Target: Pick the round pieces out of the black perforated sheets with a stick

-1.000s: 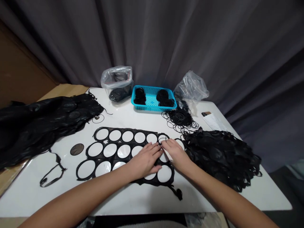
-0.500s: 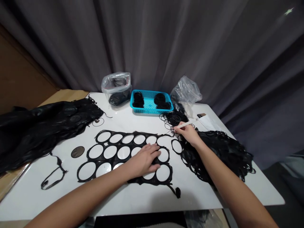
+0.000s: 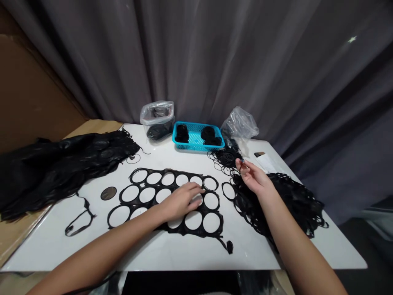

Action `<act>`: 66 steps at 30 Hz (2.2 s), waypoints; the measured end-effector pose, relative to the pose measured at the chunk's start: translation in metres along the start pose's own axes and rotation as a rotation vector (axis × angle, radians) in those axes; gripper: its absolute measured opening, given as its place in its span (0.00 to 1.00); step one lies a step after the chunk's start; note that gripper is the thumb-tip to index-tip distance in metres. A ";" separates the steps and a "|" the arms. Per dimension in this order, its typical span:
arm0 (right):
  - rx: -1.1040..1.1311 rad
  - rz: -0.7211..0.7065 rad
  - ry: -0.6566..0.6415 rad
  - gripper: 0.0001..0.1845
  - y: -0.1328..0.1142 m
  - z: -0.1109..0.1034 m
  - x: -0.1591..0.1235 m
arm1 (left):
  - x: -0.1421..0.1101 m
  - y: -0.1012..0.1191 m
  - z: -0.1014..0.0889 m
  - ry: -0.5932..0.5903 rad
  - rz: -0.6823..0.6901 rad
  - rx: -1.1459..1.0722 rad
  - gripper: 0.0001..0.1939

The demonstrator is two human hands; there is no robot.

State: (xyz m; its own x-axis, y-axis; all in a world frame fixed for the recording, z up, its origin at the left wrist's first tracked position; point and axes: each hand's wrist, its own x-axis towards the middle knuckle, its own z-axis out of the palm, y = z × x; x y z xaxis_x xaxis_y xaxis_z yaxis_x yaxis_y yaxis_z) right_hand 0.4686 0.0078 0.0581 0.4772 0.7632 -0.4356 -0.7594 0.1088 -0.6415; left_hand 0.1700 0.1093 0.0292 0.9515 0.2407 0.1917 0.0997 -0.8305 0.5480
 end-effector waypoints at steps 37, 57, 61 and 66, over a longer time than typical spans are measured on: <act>-1.812 -0.971 0.107 0.08 0.064 0.033 0.042 | -0.040 -0.020 0.028 0.057 -0.075 0.321 0.27; -1.097 -0.161 -0.487 0.14 0.150 0.075 -0.007 | -0.074 -0.027 0.014 0.143 -0.158 0.383 0.24; -1.278 -0.374 -0.517 0.12 0.160 0.073 -0.012 | -0.074 -0.028 0.017 0.160 -0.155 0.374 0.25; -1.399 -0.452 -0.544 0.10 0.159 0.074 -0.011 | -0.074 -0.028 0.017 0.158 -0.157 0.361 0.25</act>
State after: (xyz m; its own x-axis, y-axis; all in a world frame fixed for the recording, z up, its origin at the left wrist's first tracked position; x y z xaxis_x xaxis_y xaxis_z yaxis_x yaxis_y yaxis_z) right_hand 0.3098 0.0636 0.0082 0.0978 0.9950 0.0213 0.5420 -0.0353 -0.8397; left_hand 0.1014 0.1064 -0.0142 0.8632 0.4287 0.2665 0.3617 -0.8936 0.2658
